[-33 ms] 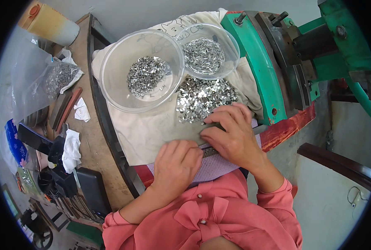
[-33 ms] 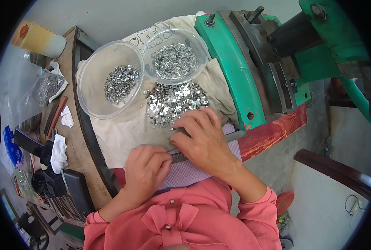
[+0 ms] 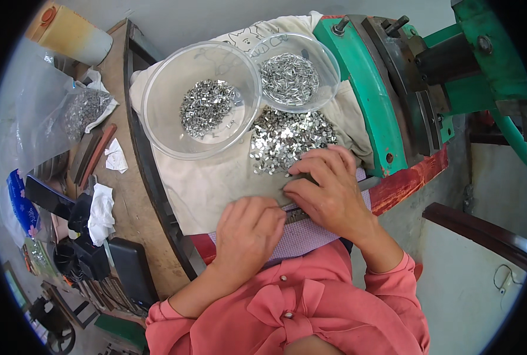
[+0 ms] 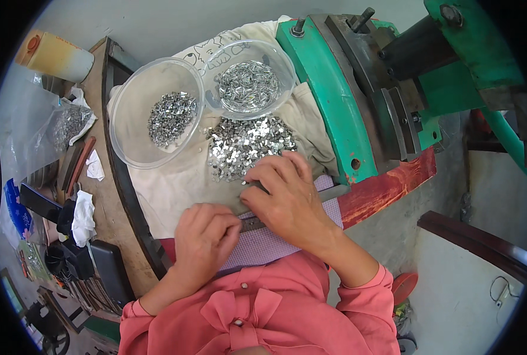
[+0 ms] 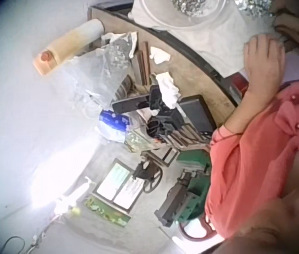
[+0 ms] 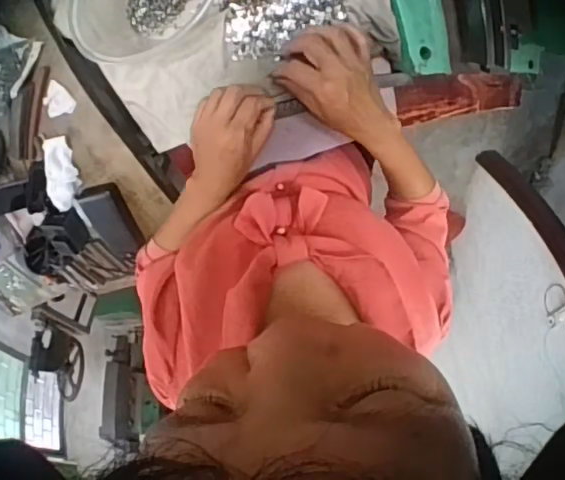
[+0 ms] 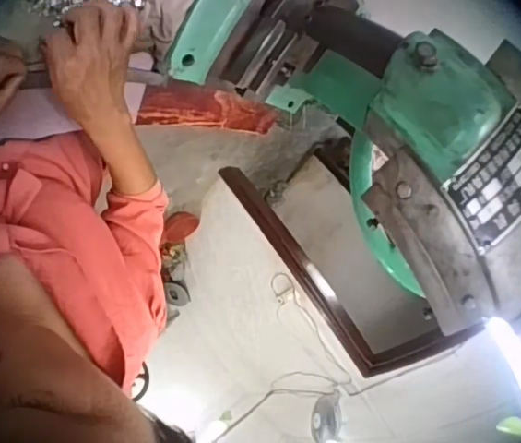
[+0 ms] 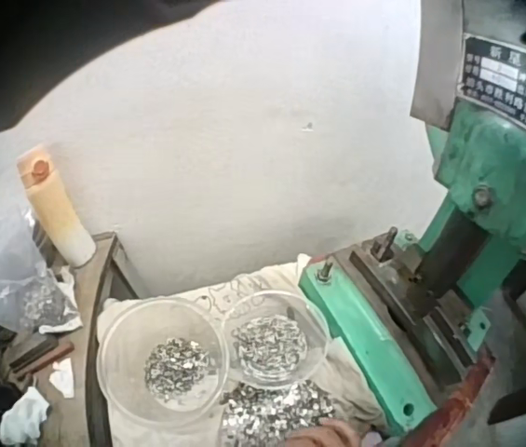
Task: The person assembles small metal components by hand, picking pieces from a pile and inserting them into a long metal strip with slots. They then place the strip into a green press machine, operate the lever to press the components, and remove the strip to continue the assembly process.
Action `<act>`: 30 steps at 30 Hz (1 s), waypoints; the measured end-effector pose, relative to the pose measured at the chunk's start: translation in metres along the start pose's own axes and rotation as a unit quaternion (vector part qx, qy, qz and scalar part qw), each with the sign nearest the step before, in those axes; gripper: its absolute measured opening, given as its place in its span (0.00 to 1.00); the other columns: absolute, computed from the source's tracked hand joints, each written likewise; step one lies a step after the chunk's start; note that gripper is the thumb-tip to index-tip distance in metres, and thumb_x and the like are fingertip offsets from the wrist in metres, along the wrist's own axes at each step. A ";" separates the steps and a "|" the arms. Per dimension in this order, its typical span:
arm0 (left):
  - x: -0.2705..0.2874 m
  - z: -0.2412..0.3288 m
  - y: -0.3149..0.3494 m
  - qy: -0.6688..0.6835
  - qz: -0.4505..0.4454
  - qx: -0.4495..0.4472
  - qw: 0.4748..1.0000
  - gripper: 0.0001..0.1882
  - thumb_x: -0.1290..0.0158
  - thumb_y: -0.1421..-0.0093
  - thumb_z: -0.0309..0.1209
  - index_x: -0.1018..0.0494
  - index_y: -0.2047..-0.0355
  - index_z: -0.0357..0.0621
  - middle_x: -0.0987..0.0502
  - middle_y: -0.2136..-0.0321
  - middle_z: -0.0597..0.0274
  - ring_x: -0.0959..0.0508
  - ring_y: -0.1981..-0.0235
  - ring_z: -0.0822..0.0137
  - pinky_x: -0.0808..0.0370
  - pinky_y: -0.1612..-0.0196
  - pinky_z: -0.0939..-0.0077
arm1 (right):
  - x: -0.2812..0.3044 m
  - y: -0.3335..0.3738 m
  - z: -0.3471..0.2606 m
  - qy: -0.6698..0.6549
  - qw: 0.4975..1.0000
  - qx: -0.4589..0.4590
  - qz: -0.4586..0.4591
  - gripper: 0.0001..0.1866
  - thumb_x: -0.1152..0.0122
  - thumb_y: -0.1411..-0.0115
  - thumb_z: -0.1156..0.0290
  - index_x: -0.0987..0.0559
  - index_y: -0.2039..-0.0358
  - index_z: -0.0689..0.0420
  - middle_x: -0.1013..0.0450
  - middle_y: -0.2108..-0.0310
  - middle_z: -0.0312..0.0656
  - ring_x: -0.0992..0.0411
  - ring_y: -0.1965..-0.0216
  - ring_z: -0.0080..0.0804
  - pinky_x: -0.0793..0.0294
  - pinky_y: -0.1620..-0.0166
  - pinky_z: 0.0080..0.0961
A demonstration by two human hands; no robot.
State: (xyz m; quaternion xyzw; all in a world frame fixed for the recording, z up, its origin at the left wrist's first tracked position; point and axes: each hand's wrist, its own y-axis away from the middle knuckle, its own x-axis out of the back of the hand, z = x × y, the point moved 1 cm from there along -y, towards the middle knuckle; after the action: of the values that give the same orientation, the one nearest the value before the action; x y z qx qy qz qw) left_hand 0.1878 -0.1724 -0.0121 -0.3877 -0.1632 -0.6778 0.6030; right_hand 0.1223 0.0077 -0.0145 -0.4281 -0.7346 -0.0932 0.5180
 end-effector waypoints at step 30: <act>0.011 -0.027 -0.008 -0.028 -0.004 0.088 0.996 0.10 0.35 0.51 0.21 0.22 0.68 0.42 0.25 0.65 0.58 0.26 0.63 0.55 0.29 0.61 0.64 | -0.005 -0.017 0.003 0.057 0.998 0.019 0.008 0.07 0.30 0.50 0.70 0.20 0.71 0.52 0.27 0.59 0.35 0.30 0.48 0.36 0.40 0.37 0.48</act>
State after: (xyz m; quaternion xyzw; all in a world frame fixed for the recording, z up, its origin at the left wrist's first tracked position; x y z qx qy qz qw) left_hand 0.1713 -0.1972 -0.0198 -0.3515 -0.2402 -0.6520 0.6274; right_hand 0.1079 -0.0036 -0.0144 -0.4181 -0.7022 -0.0987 0.5678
